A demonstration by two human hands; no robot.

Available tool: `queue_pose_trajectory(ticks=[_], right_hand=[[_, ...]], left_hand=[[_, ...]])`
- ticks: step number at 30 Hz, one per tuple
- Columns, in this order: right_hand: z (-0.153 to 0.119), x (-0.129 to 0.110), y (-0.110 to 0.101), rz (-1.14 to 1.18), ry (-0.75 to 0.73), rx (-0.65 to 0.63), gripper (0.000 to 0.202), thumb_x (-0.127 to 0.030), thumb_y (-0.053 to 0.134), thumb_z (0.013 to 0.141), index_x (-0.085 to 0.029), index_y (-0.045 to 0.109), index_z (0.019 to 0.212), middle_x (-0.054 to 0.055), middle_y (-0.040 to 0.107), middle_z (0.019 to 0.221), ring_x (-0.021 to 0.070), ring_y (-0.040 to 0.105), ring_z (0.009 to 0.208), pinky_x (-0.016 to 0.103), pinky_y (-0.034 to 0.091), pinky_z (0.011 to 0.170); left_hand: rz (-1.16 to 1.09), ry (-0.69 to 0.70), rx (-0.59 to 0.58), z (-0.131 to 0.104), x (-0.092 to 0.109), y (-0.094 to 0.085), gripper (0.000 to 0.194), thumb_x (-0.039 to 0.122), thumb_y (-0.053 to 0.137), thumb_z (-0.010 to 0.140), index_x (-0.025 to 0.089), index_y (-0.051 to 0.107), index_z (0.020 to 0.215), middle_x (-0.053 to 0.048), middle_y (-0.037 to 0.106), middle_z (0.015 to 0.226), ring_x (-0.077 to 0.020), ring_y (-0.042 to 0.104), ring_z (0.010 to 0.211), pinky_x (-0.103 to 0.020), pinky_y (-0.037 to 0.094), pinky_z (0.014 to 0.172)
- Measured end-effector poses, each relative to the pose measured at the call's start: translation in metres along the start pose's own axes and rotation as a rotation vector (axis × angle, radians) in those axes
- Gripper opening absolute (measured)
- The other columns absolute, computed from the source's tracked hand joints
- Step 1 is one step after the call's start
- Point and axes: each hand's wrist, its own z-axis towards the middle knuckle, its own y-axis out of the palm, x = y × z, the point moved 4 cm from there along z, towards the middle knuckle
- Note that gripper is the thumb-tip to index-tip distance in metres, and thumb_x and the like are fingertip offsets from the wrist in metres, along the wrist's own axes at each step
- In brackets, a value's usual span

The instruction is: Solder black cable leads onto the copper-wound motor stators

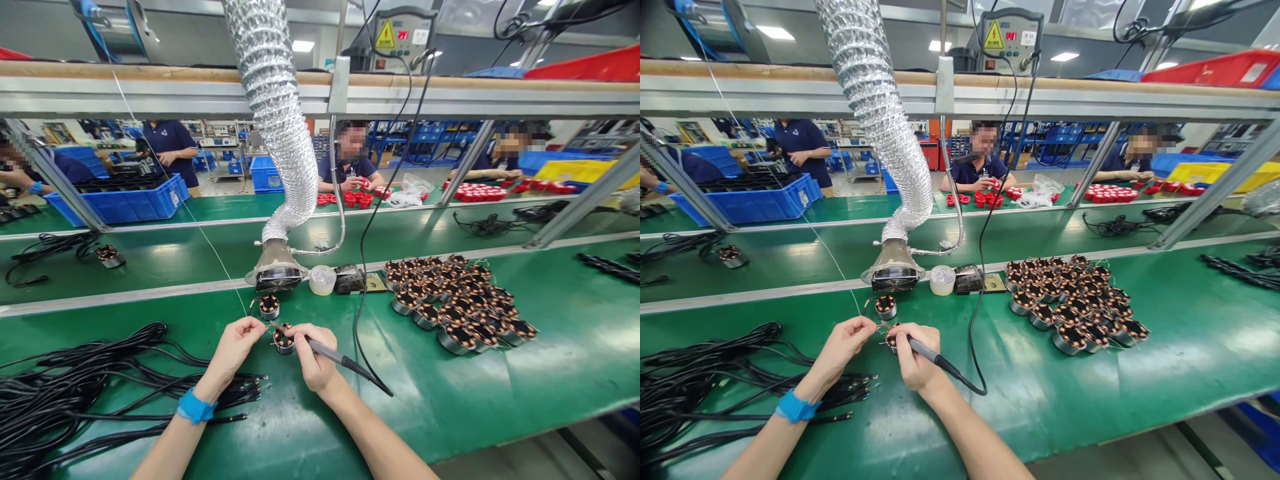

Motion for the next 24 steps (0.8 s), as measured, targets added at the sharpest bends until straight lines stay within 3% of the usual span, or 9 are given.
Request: queue_pose_trajectory(ticks=[8, 14, 24], right_hand=[[0.001, 0.006, 0.016, -0.146, -0.028, -0.149, 0.021, -0.017, 0.050, 0.094, -0.019, 0.068, 0.105, 0.005, 0.070, 0.086, 0.0158, 0.066, 0.073, 0.028, 0.053, 0.072], [-0.001, 0.022, 0.033, -0.131, -0.055, -0.292, 0.045, -0.008, 0.047, 0.093, -0.023, 0.053, 0.135, 0.009, 0.059, 0.109, 0.0179, 0.062, 0.095, 0.031, 0.053, 0.085], [-0.006, 0.024, 0.034, -0.154, -0.069, -0.361, 0.051, -0.004, 0.046, 0.092, -0.025, 0.048, 0.139, 0.007, 0.054, 0.107, 0.0177, 0.058, 0.095, 0.031, 0.052, 0.085]], left_hand=[[0.046, 0.059, -0.025, -0.003, 0.000, 0.000, 0.033, 0.047, 0.067, 0.078, 0.015, 0.065, 0.074, 0.002, 0.055, 0.062, -0.0109, 0.041, 0.055, -0.022, 0.033, 0.055], [0.124, 0.161, -0.060, -0.007, 0.006, 0.004, 0.031, 0.045, 0.061, 0.083, 0.015, 0.065, 0.077, -0.003, 0.064, 0.075, -0.0174, 0.055, 0.072, -0.026, 0.043, 0.069], [0.275, 0.229, -0.090, -0.015, 0.009, 0.004, 0.031, 0.044, 0.055, 0.090, 0.017, 0.066, 0.084, -0.004, 0.066, 0.081, -0.0187, 0.057, 0.076, -0.026, 0.043, 0.071]])
